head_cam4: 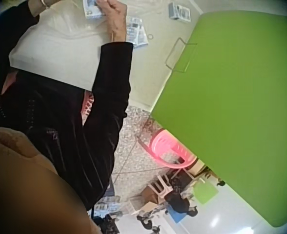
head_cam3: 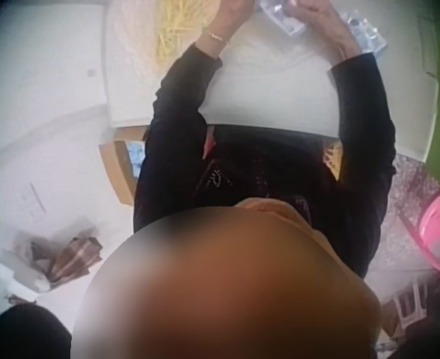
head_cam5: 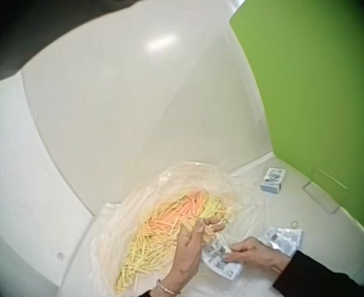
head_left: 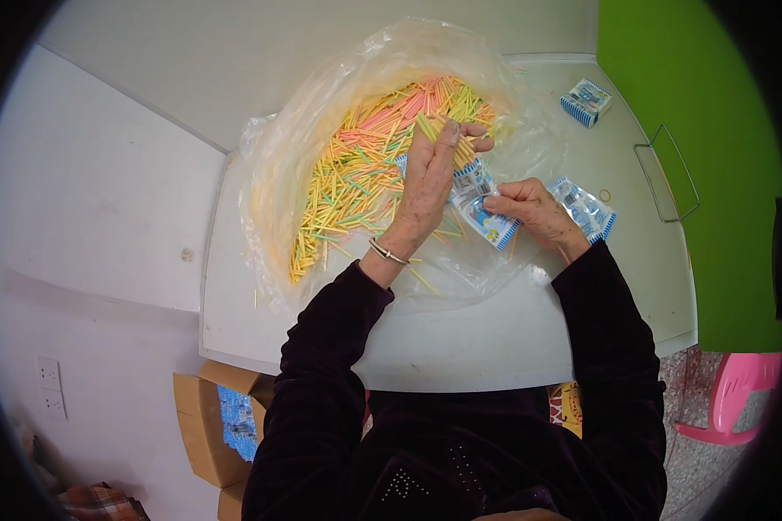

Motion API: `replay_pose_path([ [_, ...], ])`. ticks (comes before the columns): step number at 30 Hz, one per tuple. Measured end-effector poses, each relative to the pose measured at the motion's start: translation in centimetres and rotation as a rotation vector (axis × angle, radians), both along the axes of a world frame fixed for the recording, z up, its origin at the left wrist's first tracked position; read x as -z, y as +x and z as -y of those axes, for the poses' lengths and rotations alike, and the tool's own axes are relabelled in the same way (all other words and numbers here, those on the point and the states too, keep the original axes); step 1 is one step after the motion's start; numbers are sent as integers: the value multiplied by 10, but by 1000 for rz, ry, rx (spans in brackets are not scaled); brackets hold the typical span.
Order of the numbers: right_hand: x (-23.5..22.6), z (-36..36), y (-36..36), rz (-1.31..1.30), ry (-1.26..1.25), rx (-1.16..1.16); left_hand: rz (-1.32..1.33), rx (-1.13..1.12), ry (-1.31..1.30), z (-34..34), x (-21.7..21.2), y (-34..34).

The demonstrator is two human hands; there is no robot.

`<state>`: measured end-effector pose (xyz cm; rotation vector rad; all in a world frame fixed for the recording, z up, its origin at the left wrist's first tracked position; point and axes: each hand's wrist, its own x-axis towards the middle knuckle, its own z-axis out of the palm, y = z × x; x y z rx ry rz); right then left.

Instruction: Packing individual straws into small plastic bags at a workstation.

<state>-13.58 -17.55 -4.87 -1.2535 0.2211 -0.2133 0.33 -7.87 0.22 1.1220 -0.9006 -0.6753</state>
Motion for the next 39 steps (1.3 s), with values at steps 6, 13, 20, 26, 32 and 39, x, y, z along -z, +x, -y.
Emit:
replay_pose_path([
  [6, 0, 1, -2, 12, 87, 46, -143, -14, -87, -3, 5, -7],
  [13, 0, 4, -2, -10, -20, -12, 225, 73, 57, -14, 1, 1],
  [20, 2, 2, -1, -27, -91, 7, 73, 152, 127, -12, 2, 11],
  [26, 0, 4, -3, -48, -140, -52, 73, 216, 106, -10, -2, 7],
  [32, 6, 8, -3, 21, -25, -32, 83, 178, 65, -14, 0, -3],
  [39, 3, 5, -4, 40, 28, -13, 57, 158, 38, -16, 7, -1],
])
